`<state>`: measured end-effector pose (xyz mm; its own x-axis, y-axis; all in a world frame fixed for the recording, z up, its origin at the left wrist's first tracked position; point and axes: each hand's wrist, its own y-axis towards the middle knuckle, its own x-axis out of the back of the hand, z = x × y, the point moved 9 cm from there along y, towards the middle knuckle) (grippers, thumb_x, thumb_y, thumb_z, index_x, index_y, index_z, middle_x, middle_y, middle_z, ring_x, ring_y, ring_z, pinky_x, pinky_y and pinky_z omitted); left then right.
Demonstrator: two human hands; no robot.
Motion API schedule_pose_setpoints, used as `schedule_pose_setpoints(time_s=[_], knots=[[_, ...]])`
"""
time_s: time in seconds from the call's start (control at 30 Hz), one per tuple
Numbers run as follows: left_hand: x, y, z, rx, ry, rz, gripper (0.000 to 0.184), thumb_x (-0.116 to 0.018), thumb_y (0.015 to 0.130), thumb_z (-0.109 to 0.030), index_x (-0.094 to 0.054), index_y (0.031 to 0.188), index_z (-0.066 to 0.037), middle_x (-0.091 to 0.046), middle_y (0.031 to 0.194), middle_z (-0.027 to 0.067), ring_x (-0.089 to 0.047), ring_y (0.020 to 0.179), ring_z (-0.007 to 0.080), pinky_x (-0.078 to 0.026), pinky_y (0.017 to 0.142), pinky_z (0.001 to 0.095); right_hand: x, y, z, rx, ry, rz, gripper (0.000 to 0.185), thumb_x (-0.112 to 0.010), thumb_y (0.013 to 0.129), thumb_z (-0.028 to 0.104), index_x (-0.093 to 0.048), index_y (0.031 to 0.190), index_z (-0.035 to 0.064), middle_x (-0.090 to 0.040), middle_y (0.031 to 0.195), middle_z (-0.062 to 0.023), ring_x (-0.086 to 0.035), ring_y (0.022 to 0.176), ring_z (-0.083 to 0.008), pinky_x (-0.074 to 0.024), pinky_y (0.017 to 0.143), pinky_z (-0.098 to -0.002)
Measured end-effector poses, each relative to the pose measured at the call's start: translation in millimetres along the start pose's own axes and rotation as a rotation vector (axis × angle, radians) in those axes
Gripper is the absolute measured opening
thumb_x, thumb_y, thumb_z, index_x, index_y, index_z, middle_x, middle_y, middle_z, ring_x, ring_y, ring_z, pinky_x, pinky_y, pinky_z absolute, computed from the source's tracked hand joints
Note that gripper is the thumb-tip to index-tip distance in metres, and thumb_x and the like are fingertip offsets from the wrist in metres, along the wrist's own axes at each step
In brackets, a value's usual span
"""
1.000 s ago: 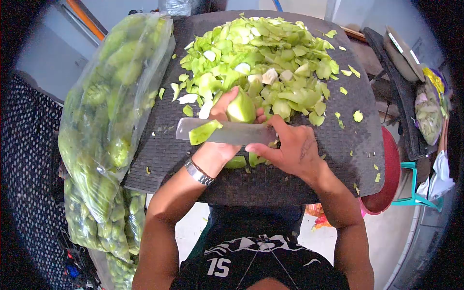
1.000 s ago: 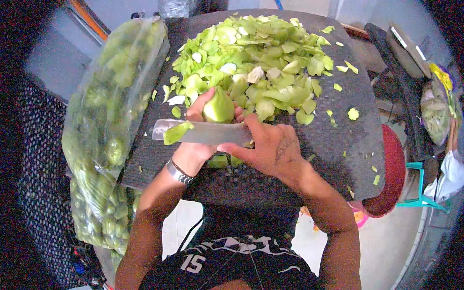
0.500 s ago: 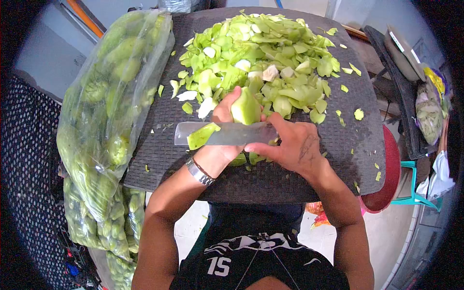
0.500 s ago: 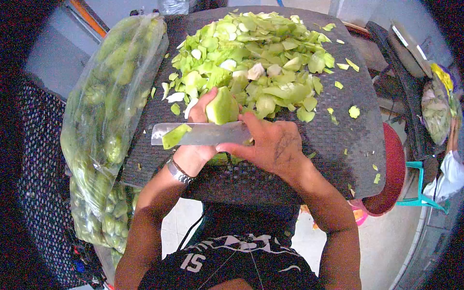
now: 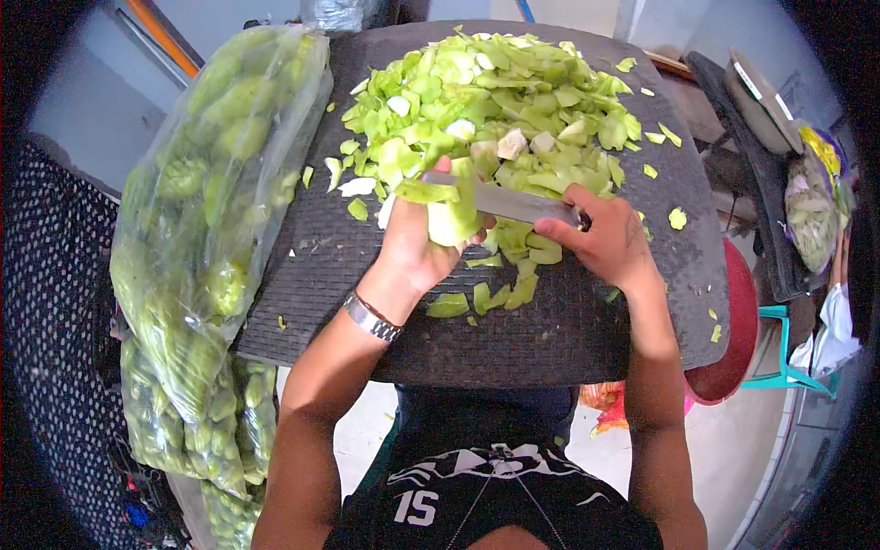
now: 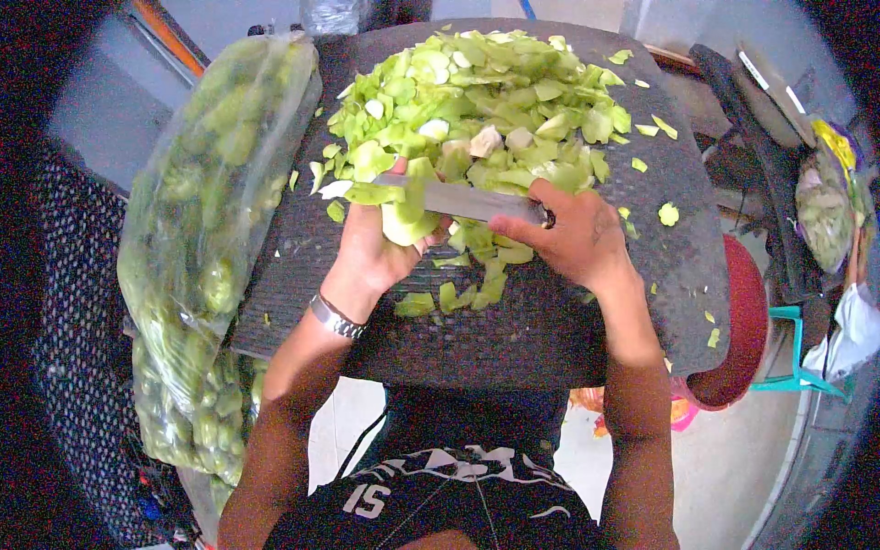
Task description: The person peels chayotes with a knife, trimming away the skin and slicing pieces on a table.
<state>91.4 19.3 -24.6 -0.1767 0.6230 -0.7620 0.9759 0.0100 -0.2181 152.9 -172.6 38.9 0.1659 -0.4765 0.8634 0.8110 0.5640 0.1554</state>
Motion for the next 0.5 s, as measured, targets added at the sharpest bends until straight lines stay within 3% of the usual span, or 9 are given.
schedule_pose_setpoints(time_s=[0.07,0.17,0.27,0.3,0.4,0.5], knots=[[8,4,6,0.031,0.022,0.011,0.037,-0.049,0.107,-0.041,-0.060,0.120,-0.008,-0.066,0.104,0.0107,-0.066,0.082,0.0289,-0.050,0.060,0.0357,3,0,-1,0.036,-0.005,-0.002,0.053,-0.075,0.086,0.057,-0.068,0.097,0.0060,-0.065,0.073,-0.0213,-0.069,0.072,-0.0397,-0.0502,0.063,-0.0458],[4,0,8,0.038,0.114,0.045,0.041,-0.045,0.108,-0.041,-0.059,0.123,-0.005,-0.066,0.105,0.0129,-0.066,0.084,0.0296,-0.052,0.062,0.0359,10,-1,-10,0.045,-0.058,-0.035,0.053,-0.073,0.088,0.057,-0.069,0.094,0.0051,-0.066,0.075,-0.0216,-0.069,0.074,-0.0395,-0.0506,0.066,-0.0454],[-13,-10,8,0.103,0.117,0.112,0.043,-0.040,0.109,-0.037,-0.057,0.129,-0.002,-0.067,0.107,0.0163,-0.067,0.083,0.0311,-0.055,0.063,0.0365,31,1,-57,-0.263,-0.116,-0.082,0.052,-0.071,0.091,0.055,-0.068,0.092,0.0040,-0.067,0.076,-0.0218,-0.069,0.074,-0.0393,-0.0507,0.067,-0.0449],[-16,-10,8,0.146,0.078,0.140,0.043,-0.040,0.109,-0.037,-0.056,0.130,-0.002,-0.068,0.107,0.0166,-0.067,0.083,0.0312,-0.055,0.063,0.0366,34,5,-66,-0.267,-0.051,-0.085,0.064,-0.065,0.089,0.069,-0.069,0.095,0.0048,-0.069,0.078,-0.0240,-0.071,0.080,-0.0427,-0.0539,0.071,-0.0501],[-13,-5,13,0.183,0.051,0.093,0.043,-0.041,0.109,-0.038,-0.058,0.127,-0.002,-0.068,0.104,0.0166,-0.069,0.084,0.0311,-0.056,0.064,0.0379,28,6,-72,-0.326,0.119,-0.153,0.061,-0.065,0.091,0.066,-0.069,0.094,0.0045,-0.068,0.076,-0.0241,-0.071,0.080,-0.0417,-0.0530,0.069,-0.0492],[-7,-6,13,0.152,0.131,-0.024,0.043,-0.042,0.110,-0.039,-0.060,0.122,-0.003,-0.069,0.102,0.0167,-0.070,0.086,0.0302,-0.056,0.069,0.0380,18,3,-32,-0.114,0.175,-0.169,0.059,-0.065,0.092,0.064,-0.066,0.091,0.0050,-0.066,0.071,-0.0218,-0.071,0.072,-0.0416,-0.0524,0.062,-0.0478]])
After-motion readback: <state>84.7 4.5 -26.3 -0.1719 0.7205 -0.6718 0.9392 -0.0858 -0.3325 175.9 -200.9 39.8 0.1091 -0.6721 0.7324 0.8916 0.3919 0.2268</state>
